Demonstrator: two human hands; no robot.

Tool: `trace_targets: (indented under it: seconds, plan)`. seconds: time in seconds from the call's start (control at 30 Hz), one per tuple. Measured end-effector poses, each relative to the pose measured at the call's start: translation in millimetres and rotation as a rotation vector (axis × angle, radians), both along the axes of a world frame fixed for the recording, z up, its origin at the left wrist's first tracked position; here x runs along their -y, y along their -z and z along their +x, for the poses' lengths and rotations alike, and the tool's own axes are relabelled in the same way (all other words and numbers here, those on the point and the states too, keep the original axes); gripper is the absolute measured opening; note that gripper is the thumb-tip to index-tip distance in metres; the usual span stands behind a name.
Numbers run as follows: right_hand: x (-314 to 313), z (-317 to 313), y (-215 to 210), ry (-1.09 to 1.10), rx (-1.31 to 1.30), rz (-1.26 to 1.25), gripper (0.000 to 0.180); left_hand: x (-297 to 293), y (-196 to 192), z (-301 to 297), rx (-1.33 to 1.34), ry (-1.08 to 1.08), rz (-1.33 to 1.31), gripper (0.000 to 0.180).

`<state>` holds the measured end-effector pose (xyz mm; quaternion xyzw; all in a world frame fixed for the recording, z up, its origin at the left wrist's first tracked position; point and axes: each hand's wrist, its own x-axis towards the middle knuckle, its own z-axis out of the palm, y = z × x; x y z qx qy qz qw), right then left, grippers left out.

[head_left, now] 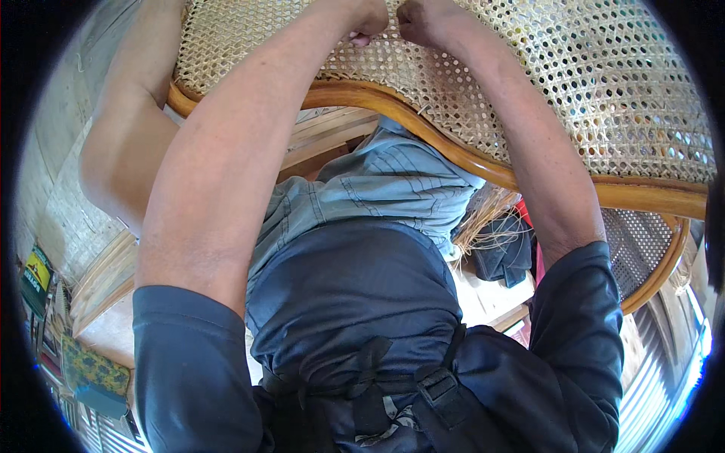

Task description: Repairing a rattan chair by weaving new rattan strips into the seat and trimming them with a utility knife and snips.

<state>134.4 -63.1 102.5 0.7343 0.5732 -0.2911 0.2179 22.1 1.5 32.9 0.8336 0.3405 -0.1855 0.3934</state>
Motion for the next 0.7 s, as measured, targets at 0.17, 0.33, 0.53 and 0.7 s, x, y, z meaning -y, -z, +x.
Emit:
trace_targets:
  seconds: [0.17, 0.33, 0.53, 0.7]
  plan:
    - [-9, -14, -13, 0.077, 0.047, -0.053, 0.026, -5, 5, -1, -0.001, 0.023, -0.026, 0.028]
    - [0, -6, 24, -0.021, 0.142, 0.025, 0.024, 1, 33, -19, 0.252, 0.204, 0.175, 0.026]
    - [5, -8, 27, -0.202, 0.191, 0.026, 0.023, 17, 8, -31, 0.217, 0.118, 0.236, 0.025]
    - [12, -15, 22, -0.236, 0.210, 0.123, 0.022, 17, -6, -24, 0.155, 0.083, 0.279, 0.025]
